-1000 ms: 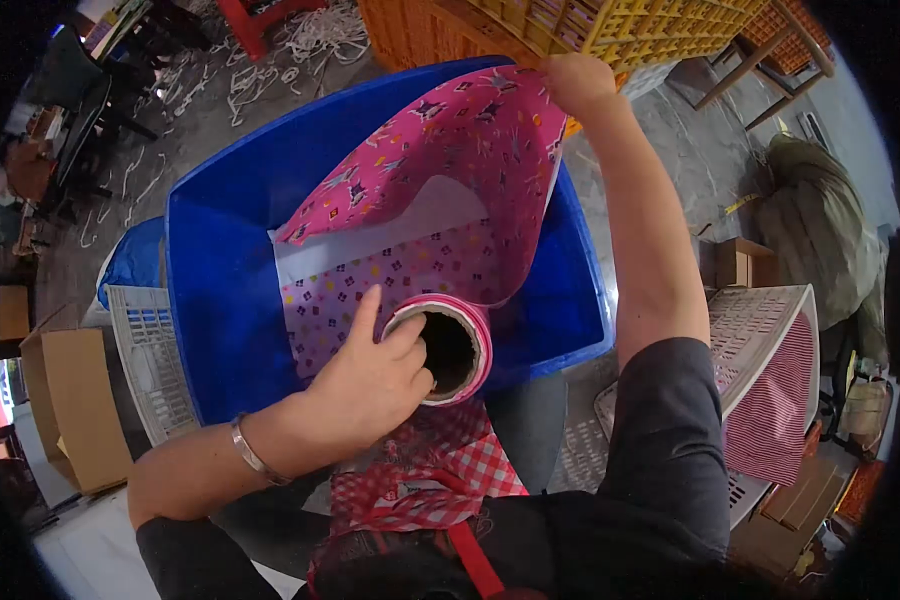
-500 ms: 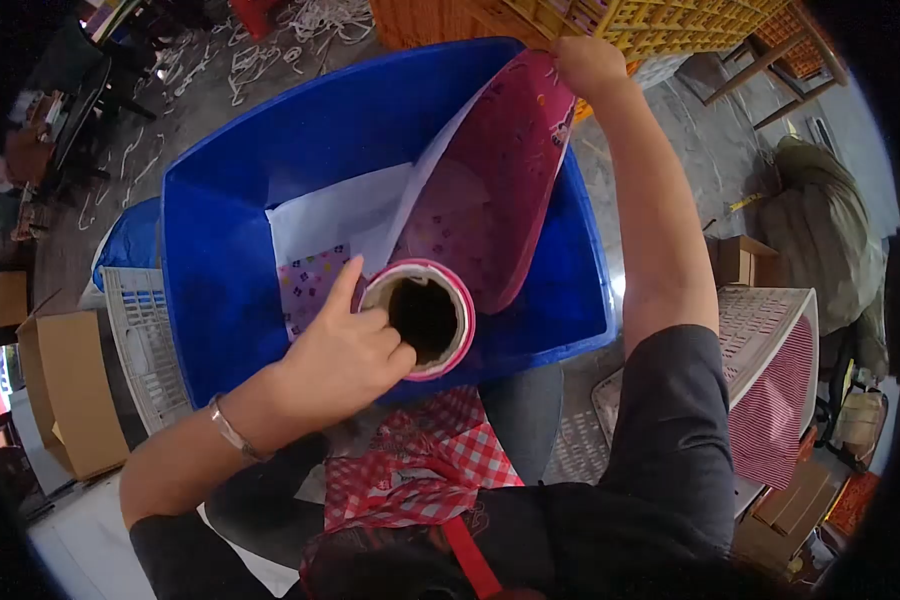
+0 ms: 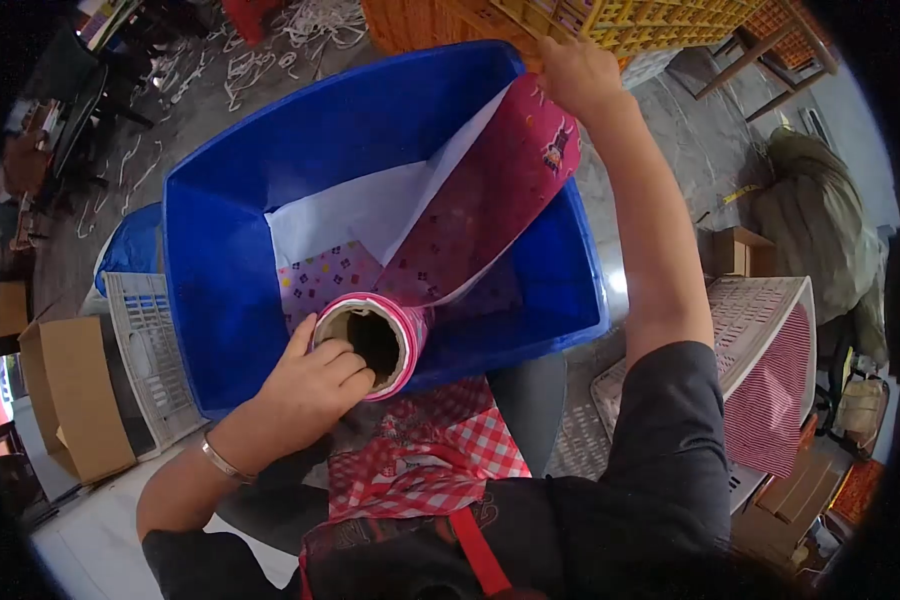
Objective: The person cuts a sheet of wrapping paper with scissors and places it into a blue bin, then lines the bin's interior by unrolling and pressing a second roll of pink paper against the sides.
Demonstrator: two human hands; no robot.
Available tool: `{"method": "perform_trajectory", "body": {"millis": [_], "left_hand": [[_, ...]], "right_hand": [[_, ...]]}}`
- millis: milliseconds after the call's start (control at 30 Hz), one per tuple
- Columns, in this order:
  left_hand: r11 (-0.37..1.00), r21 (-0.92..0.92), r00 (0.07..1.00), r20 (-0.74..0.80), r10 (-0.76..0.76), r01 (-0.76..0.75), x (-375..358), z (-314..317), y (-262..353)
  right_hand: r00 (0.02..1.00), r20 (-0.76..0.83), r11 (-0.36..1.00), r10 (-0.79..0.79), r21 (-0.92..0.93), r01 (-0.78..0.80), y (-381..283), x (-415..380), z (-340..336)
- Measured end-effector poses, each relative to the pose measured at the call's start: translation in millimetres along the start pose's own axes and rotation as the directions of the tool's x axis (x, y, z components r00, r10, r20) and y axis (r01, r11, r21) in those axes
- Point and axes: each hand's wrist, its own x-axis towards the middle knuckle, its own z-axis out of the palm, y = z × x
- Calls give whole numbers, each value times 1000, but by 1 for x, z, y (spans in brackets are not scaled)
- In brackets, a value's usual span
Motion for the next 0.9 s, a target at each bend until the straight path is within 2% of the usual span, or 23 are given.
{"method": "perform_trajectory", "body": {"millis": [67, 100, 167, 200, 267, 333, 367, 400, 467, 500, 567, 667, 733, 800, 867, 900], "left_hand": [[1000, -10, 999, -35, 4, -4, -4, -1, 1], [1000, -21, 998, -66, 3, -4, -4, -4, -2], [1000, -21, 994, -113, -2, 0, -8, -2, -3], [1000, -27, 989, -147, -9, 5, -9, 0, -2], [997, -64, 984, -171, -46, 35, -8, 3, 2], [993, -94, 977, -197, -83, 65, -1, 19, 16], [986, -122, 967, -214, -136, 112, 2, 24, 19], [976, -148, 954, -231, -189, 158, 3, 26, 21], [979, -130, 955, -233, -184, 157, 3, 31, 22], [983, -112, 960, -224, -171, 149, 3, 32, 22], [985, -93, 962, -217, -165, 148, 2, 38, 21], [988, -57, 963, -222, -155, 145, -10, 30, 11], [990, 27, 974, -184, -134, 141, -20, 22, 5], [987, 66, 969, -212, -129, 146, -30, 19, -1], [975, 194, 989, -121, -86, 109, -40, 10, 0], [968, 228, 989, -126, -76, 103, -46, 11, 3]], "right_hand": [[974, -197, 992, -111, 34, 120, -21, -25, -34], [943, -240, 955, -229, 133, 266, -32, -38, -57], [841, -371, 764, -394, 376, 524, -59, -75, -84], [841, -247, 668, -481, 518, 534, -70, -99, -108], [762, -32, 580, -647, 628, 519, -84, -139, -122], [693, 153, 640, -704, 561, 526, -91, -171, -98], [734, 137, 704, -665, 443, 555, -94, -180, -79], [729, 135, 700, -671, 440, 563, -92, -180, -73], [657, 230, 675, -718, 459, 578, -86, -180, -62], [714, 39, 648, -699, 457, 609, -87, -181, -56], [758, -62, 662, -649, 445, 603, -80, -183, -47], [798, -37, 706, -602, 443, 553, -72, -171, -52], [804, -44, 711, -593, 441, 548, -66, -165, -50], [801, -55, 711, -596, 428, 558, -61, -163, -52], [796, -72, 706, -602, 417, 572, -58, -161, -57], [798, -56, 719, -601, 398, 570, -57, -164, -61]]}}
